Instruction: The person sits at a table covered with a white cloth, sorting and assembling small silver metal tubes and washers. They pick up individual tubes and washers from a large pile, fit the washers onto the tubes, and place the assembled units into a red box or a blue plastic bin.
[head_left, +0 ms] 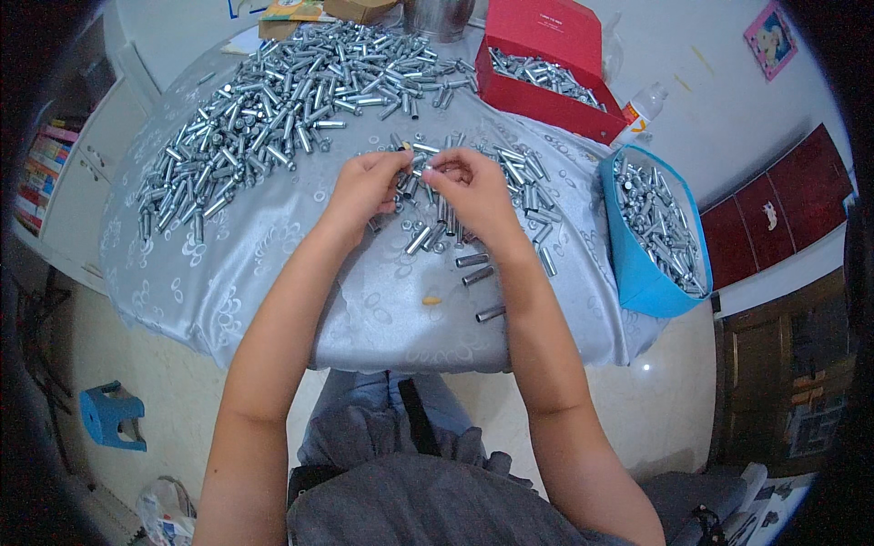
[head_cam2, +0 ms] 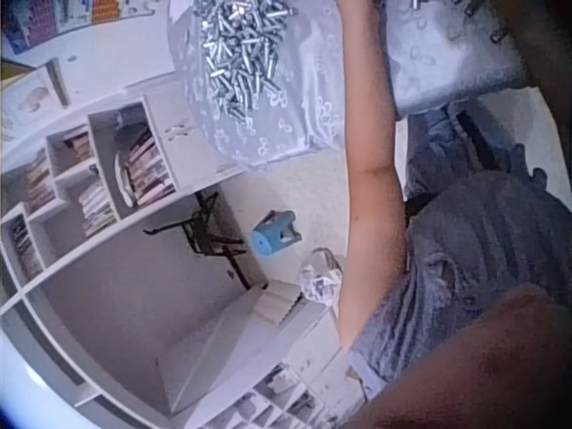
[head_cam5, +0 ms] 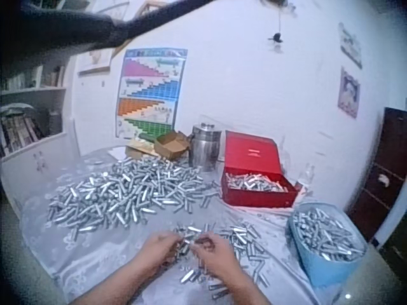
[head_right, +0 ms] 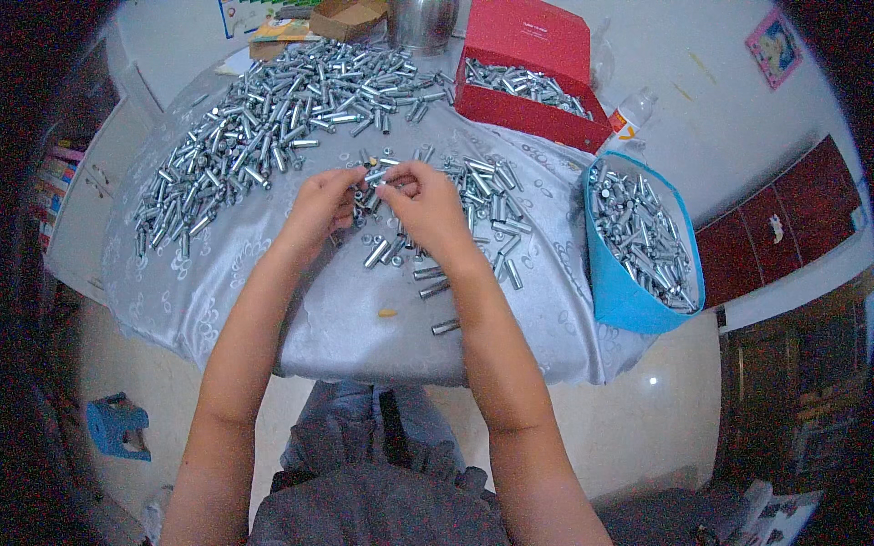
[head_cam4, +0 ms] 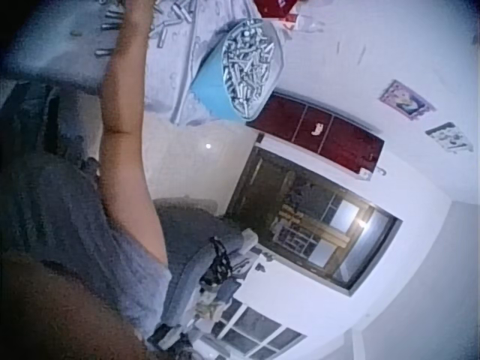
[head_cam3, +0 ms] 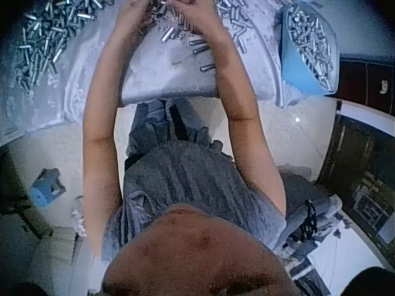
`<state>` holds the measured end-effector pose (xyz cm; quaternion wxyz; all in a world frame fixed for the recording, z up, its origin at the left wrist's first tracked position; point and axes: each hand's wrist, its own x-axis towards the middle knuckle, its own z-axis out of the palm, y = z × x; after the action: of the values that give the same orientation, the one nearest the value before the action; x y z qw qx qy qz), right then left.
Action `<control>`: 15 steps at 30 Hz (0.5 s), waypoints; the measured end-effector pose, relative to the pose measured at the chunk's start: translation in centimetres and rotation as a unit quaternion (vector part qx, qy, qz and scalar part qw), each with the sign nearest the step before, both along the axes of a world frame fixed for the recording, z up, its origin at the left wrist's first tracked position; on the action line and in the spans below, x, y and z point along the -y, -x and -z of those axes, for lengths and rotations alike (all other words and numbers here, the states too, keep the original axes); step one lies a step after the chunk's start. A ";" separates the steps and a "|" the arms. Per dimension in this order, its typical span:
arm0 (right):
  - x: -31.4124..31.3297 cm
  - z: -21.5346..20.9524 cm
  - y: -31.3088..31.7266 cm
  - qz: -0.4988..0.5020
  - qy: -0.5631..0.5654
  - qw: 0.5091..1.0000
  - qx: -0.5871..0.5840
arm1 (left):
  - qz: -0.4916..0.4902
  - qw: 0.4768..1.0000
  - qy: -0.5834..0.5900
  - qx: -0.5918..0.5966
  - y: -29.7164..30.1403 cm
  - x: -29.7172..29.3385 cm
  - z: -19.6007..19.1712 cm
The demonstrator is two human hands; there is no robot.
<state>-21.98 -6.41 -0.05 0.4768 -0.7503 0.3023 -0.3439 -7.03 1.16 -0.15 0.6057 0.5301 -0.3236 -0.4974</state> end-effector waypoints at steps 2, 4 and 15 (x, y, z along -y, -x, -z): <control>-0.4 -0.8 -0.2 -0.018 -0.075 0.994 0.079 | 0.001 1.000 0.001 0.006 0.2 -0.2 -0.4; -1.0 -1.7 -0.1 -0.041 -0.137 0.981 0.128 | 0.041 0.998 0.005 -0.048 0.4 -0.6 -0.9; -0.8 -1.8 0.5 -0.147 -0.320 0.926 0.138 | 0.146 0.981 0.022 -0.128 -0.1 -0.9 -1.1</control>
<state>-22.46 -5.63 1.75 0.7735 -0.5390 0.2138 -0.2556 -6.89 2.05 0.97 0.5741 0.3955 -0.3284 -0.6372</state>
